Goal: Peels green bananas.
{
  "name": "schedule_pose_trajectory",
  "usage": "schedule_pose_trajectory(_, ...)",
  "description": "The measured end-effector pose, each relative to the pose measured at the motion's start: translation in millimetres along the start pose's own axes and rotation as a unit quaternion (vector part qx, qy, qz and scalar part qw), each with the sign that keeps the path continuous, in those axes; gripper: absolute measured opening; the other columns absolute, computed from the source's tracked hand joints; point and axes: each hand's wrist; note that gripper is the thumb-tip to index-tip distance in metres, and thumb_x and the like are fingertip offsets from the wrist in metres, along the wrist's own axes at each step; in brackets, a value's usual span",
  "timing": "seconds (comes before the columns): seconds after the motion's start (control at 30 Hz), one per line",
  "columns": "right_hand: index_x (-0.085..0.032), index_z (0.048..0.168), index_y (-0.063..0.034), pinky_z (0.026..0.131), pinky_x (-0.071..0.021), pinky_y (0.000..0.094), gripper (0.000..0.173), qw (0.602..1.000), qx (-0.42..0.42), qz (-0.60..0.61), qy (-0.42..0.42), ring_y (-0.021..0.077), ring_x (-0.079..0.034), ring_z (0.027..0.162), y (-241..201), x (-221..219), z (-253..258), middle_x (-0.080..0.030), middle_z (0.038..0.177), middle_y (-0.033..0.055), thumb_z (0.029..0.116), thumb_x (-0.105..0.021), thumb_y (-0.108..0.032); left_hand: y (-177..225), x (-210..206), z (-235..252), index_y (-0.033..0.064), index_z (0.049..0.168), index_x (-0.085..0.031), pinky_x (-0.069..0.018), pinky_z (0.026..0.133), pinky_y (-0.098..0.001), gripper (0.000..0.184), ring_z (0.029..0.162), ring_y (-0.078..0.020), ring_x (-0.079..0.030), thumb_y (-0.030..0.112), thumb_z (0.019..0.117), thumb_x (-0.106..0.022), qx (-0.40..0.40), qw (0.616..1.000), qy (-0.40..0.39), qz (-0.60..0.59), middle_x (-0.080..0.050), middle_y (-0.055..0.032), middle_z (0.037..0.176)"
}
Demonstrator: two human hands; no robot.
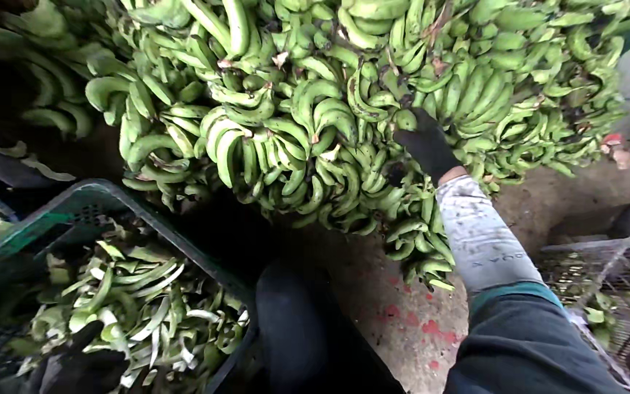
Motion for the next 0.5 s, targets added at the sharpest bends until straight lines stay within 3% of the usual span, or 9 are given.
schedule_pose_trajectory(0.07, -0.05, 0.148, -0.0221, 0.101, -0.0503, 0.0574, 0.065, 0.998, 0.053, -0.002, -0.041, 0.0303, -0.058, 0.127, -41.5, 4.7, -14.3, -0.057, 0.142, 0.0143, 0.0874, -0.073, -0.025, 0.6, -5.3, -4.9, 0.0082, 0.135, -0.051, -0.0552, 0.065, -0.0216, 0.036, 0.068, -0.001, -0.061, 0.025, 0.1106, -0.03, -0.034, 0.999, -0.014, -0.003, -0.062, 0.0127, 0.081)
schedule_pose_trajectory(0.17, -0.052, 0.146, -0.023, 0.101, -0.0504, 0.0547, 0.06, 0.975, 0.19, -0.064, -0.094, 0.028, -0.06, 0.124, -111.7, 0.9, -46.1, -0.059, 0.14, 0.0125, 0.0897, -0.072, -0.019, 7.5, -15.1, -14.0, 0.0057, 0.131, -0.056, -0.053, 0.062, -0.0199, 0.037, 0.068, 0.0001, -0.059, 0.031, 0.1096, -0.039, -0.106, 0.994, -0.001, 0.027, -0.061, 0.0105, 0.083)
schedule_pose_trajectory(0.3, -0.051, 0.148, -0.0213, 0.102, -0.0492, 0.0548, 0.057, 0.93, 0.347, -0.106, -0.055, 0.0281, -0.062, 0.122, -188.2, -20.1, -87.1, -0.062, 0.137, 0.0121, 0.0936, -0.067, -0.025, 34.6, -23.1, -30.7, 0.0043, 0.131, -0.058, -0.0542, 0.07, -0.0215, 0.048, 0.077, 0.0002, -0.059, 0.043, 0.1079, -0.041, -0.201, 0.977, 0.004, 0.07, -0.063, 0.0041, 0.094)
schedule_pose_trajectory(0.4, -0.05, 0.147, -0.0139, 0.1, -0.0536, 0.0375, 0.058, 0.914, 0.389, 0.097, -0.063, 0.0154, -0.062, 0.119, -223.7, -60.9, -115.4, -0.061, 0.136, 0.0086, 0.0926, -0.067, -0.02, 49.6, -34.7, -33.3, 0.0089, 0.13, -0.058, -0.0541, 0.065, -0.0206, 0.04, 0.076, -0.0022, -0.061, 0.039, 0.1084, -0.043, -0.237, 0.969, -0.045, -0.052, -0.064, 0.0047, 0.094)
schedule_pose_trajectory(0.5, -0.045, 0.15, -0.0103, 0.088, -0.059, 0.0336, 0.06, 0.867, 0.366, 0.314, -0.127, 0.0144, -0.064, 0.11, -245.7, -122.3, -157.1, -0.061, 0.131, 0.0078, 0.0936, -0.065, -0.017, 69.5, -55.2, -32.4, 0.012, 0.131, -0.059, -0.0527, 0.061, -0.021, 0.037, 0.07, -0.0061, -0.059, 0.037, 0.1072, -0.049, -0.223, 0.922, -0.138, -0.286, -0.063, 0.0021, 0.086)
Point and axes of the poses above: each hand's wrist, its own z-axis towards the middle knuckle, its own x-axis out of the back of the hand, y = z × x
